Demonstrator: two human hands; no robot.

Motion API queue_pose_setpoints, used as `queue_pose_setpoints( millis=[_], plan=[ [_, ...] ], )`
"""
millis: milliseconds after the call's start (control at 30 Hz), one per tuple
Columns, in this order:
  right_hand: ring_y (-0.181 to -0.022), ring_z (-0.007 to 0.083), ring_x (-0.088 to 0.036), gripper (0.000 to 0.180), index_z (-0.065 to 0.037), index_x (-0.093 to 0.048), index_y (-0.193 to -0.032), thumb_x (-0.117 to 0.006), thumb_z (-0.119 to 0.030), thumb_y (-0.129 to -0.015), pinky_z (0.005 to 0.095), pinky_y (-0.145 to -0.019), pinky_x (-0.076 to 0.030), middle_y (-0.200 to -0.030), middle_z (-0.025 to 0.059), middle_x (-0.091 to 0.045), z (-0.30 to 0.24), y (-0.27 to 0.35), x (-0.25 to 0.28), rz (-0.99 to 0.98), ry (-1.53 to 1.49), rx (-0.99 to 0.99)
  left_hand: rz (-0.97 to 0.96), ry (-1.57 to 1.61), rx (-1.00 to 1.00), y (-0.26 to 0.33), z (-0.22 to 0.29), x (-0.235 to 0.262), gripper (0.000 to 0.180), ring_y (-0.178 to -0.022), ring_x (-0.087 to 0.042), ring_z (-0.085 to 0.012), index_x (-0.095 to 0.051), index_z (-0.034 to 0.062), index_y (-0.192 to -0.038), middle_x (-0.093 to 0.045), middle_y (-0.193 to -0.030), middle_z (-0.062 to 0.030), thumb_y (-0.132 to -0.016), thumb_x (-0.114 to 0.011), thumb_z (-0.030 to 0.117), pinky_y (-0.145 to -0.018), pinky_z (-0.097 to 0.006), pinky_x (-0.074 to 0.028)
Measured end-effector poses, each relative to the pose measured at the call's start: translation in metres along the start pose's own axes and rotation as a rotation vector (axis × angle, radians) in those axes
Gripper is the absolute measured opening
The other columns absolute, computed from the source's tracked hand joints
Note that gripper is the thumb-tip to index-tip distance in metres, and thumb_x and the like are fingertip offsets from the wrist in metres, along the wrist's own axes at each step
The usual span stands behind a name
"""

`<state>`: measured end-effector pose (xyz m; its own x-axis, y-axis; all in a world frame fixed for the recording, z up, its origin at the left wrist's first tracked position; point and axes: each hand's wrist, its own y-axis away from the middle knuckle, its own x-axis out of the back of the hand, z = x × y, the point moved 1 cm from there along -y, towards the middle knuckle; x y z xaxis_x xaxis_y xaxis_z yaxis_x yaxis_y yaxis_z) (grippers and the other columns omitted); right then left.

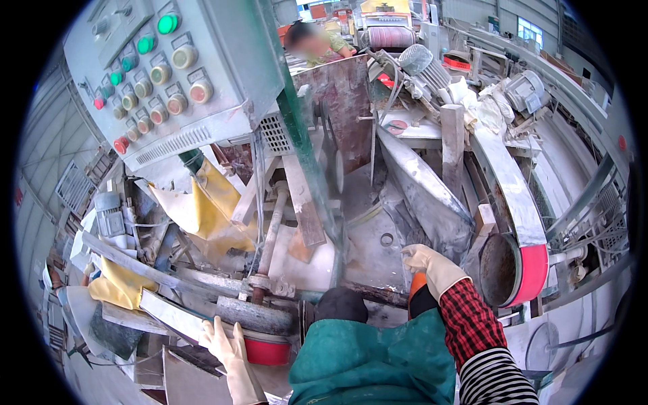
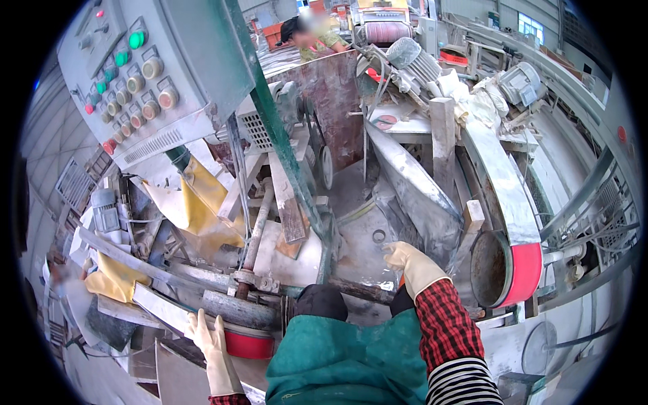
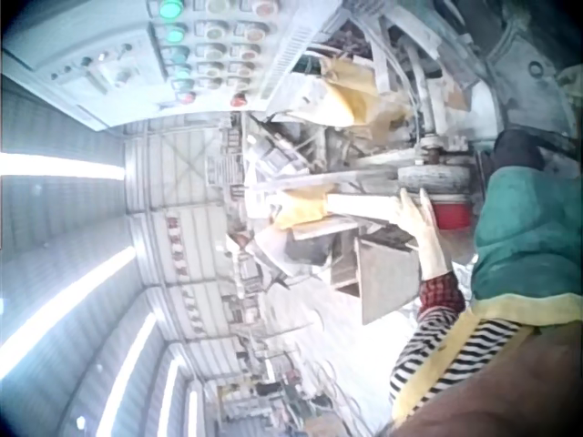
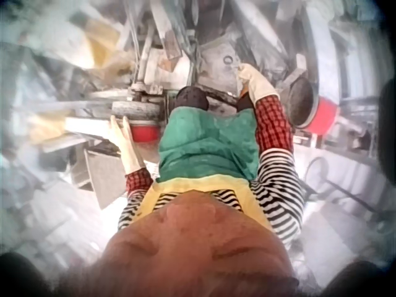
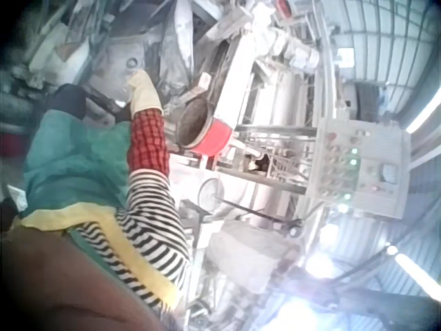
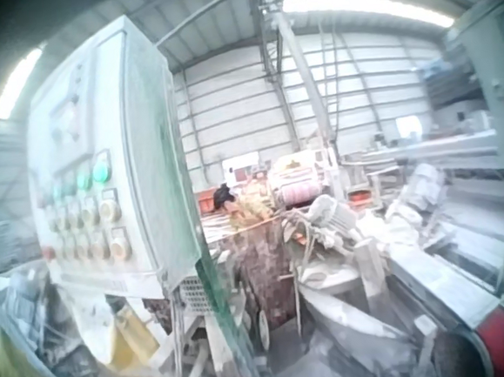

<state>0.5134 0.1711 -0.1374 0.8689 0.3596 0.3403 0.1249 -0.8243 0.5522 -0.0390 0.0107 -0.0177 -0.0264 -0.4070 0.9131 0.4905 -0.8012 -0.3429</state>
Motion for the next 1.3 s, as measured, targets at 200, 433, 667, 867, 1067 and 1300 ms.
queue_pose_setpoints(
  millis=[200, 433, 667, 867, 1067, 1300],
  plan=[
    [-0.064, 0.0176, -0.063, 0.050, -0.010, -0.046, -0.138, -0.057, -0.017, -0.089, 0.0314, -0.058, -0.052, -0.080, 0.0096, -0.069, -0.009, 0.004, 0.001, -0.031, 0.018, 0.008, -0.087, 0.041, -0.006, 0.002, 0.002, -0.001, 0.062, -0.131, -0.031, -0.0413, -0.056, 0.0058, -0.124, -0.039, -0.142, -0.0196, -0.069, -0.079, 0.022, -0.109, -0.046, -0.032],
    [-0.065, 0.0190, -0.065, 0.050, -0.008, -0.046, -0.138, -0.057, -0.017, -0.090, 0.0315, -0.058, -0.052, -0.080, 0.0103, -0.069, -0.012, 0.008, 0.001, -0.024, -0.028, 0.008, -0.098, -0.003, 0.005, 0.015, 0.020, 0.009, 0.057, -0.137, -0.024, -0.0394, -0.055, 0.0066, -0.126, -0.034, -0.146, -0.0194, -0.075, -0.076, 0.023, -0.106, -0.052, -0.033],
    [-0.064, 0.0186, -0.064, 0.051, -0.006, -0.045, -0.138, -0.058, -0.018, -0.090, 0.0318, -0.057, -0.051, -0.082, 0.0103, -0.069, -0.018, 0.016, 0.002, -0.010, -0.025, 0.037, -0.154, 0.099, -0.039, 0.014, 0.016, 0.009, 0.056, -0.134, -0.028, -0.0395, -0.058, 0.0001, -0.119, -0.037, -0.143, -0.0207, -0.066, -0.072, 0.008, -0.108, -0.041, -0.033],
    [-0.061, 0.0175, -0.061, 0.053, -0.006, -0.044, -0.139, -0.056, -0.016, -0.089, 0.0318, -0.056, -0.050, -0.080, 0.0098, -0.068, -0.020, 0.018, 0.001, 0.004, -0.048, 0.041, -0.172, 0.189, -0.085, 0.025, 0.018, 0.019, 0.055, -0.134, -0.032, -0.0354, -0.060, -0.0009, -0.116, -0.042, -0.140, -0.0204, -0.061, -0.061, -0.002, -0.112, -0.038, -0.030],
    [-0.066, 0.0178, -0.063, 0.054, -0.005, -0.046, -0.137, -0.056, -0.019, -0.086, 0.0315, -0.061, -0.052, -0.085, 0.0121, -0.069, -0.024, 0.014, -0.003, -0.007, -0.025, 0.102, -0.129, 0.545, -0.008, 0.030, 0.006, 0.007, 0.058, -0.133, -0.037, -0.0318, -0.060, 0.0000, -0.116, -0.044, -0.140, -0.0158, -0.059, -0.055, -0.008, -0.113, -0.034, -0.029],
    [-0.079, 0.0182, -0.065, 0.052, -0.010, -0.047, -0.138, -0.060, -0.024, -0.090, 0.0298, -0.070, -0.053, -0.096, 0.0132, -0.067, -0.030, 0.004, -0.012, 0.054, 0.081, 0.347, -0.304, 0.619, -0.295, 0.009, 0.129, 0.035, 0.069, -0.135, -0.036, -0.0339, -0.051, 0.0026, -0.127, -0.039, -0.144, -0.0173, -0.060, -0.056, -0.010, -0.113, -0.035, -0.028]
  ],
)
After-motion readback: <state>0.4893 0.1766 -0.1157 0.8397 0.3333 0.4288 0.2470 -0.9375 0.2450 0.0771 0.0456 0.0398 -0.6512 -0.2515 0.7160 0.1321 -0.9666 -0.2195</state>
